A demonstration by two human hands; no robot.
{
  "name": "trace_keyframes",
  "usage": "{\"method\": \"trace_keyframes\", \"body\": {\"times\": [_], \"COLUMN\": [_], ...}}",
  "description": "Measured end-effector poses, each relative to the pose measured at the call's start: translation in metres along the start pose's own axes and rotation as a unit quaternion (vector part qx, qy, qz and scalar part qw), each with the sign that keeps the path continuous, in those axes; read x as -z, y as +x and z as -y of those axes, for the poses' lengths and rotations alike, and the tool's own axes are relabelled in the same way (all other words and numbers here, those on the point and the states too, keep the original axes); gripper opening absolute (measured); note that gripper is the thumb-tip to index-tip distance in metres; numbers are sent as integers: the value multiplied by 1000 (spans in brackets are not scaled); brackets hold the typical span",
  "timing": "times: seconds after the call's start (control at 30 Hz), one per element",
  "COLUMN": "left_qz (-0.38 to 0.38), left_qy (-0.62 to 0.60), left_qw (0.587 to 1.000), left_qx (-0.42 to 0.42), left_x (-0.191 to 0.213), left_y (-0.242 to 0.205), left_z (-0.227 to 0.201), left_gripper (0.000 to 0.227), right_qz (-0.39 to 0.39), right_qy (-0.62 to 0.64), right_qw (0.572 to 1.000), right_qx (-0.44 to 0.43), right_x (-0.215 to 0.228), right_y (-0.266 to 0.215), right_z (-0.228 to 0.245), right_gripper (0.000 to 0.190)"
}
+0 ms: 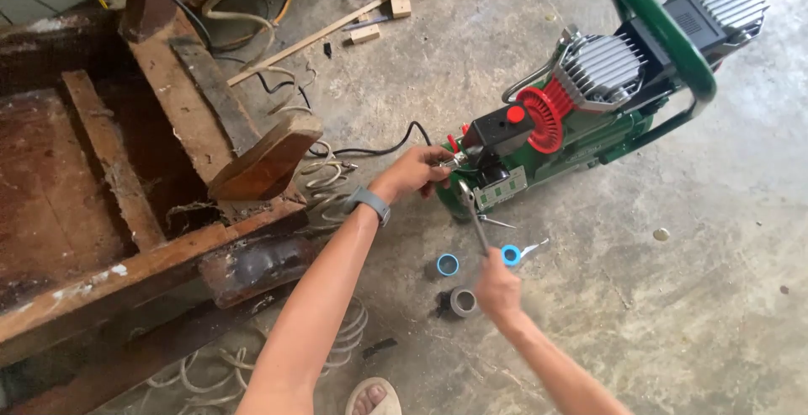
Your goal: Applying thread seal tape to a fitting and installing it onto an air compressor using a wrench.
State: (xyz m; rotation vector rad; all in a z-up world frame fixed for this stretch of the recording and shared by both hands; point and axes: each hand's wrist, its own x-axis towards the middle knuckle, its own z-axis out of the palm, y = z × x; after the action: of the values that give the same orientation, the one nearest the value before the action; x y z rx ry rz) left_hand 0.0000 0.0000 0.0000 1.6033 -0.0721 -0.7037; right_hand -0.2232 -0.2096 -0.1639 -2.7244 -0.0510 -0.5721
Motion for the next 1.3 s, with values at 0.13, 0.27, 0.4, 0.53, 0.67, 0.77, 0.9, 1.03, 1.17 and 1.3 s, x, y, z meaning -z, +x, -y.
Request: {"method": "trace_keyframes", "body": {"times": [0.13, 0.27, 0.4, 0.53, 0.67, 0.77, 0.9, 1.03, 1.17, 1.3], "left_qz": [-2, -1, 2, 24, 45, 54, 64, 60, 50, 44], "left_qy": [4, -14, -62, -108, -154, -164, -187, -188, -195, -173], "left_qw": [1000, 1000, 998, 994, 986, 984, 980, 979, 978, 982], "left_qx": [2, 5, -2, 20, 35, 38, 38, 55, 58, 69], "left_x": [-1, 0, -1, 2, 4, 6, 11, 9, 11, 17], "left_y": [-7, -8, 1, 0, -1, 1, 9, 4, -3, 12], "left_z": [-12, -8, 5, 8, 10, 14, 25, 14, 8, 22], "left_gripper": [39, 33, 29, 33, 32, 32, 28, 25, 22, 20], "right_qz": [33, 121, 230, 386, 394, 372, 411, 375, 363, 318], "right_qy": [53, 75, -86, -142, -156, -170, -167, -163, -138, -126], "right_qw": [998, 990, 969, 909, 905, 913, 895, 911, 919, 937], "right_qx": [17, 23, 1, -74, -34, 7, 40, 48, 60, 73], "right_x": [64, 164, 216, 238, 228, 218, 230, 185, 190, 222], "right_y": [30, 86, 146, 214, 263, 297, 340, 367, 357, 303], "right_z": [-23, 5, 34, 73, 88, 102, 147, 147, 155, 151], "right_gripper": [22, 39, 37, 42, 35, 33, 45, 44, 43, 33]}}
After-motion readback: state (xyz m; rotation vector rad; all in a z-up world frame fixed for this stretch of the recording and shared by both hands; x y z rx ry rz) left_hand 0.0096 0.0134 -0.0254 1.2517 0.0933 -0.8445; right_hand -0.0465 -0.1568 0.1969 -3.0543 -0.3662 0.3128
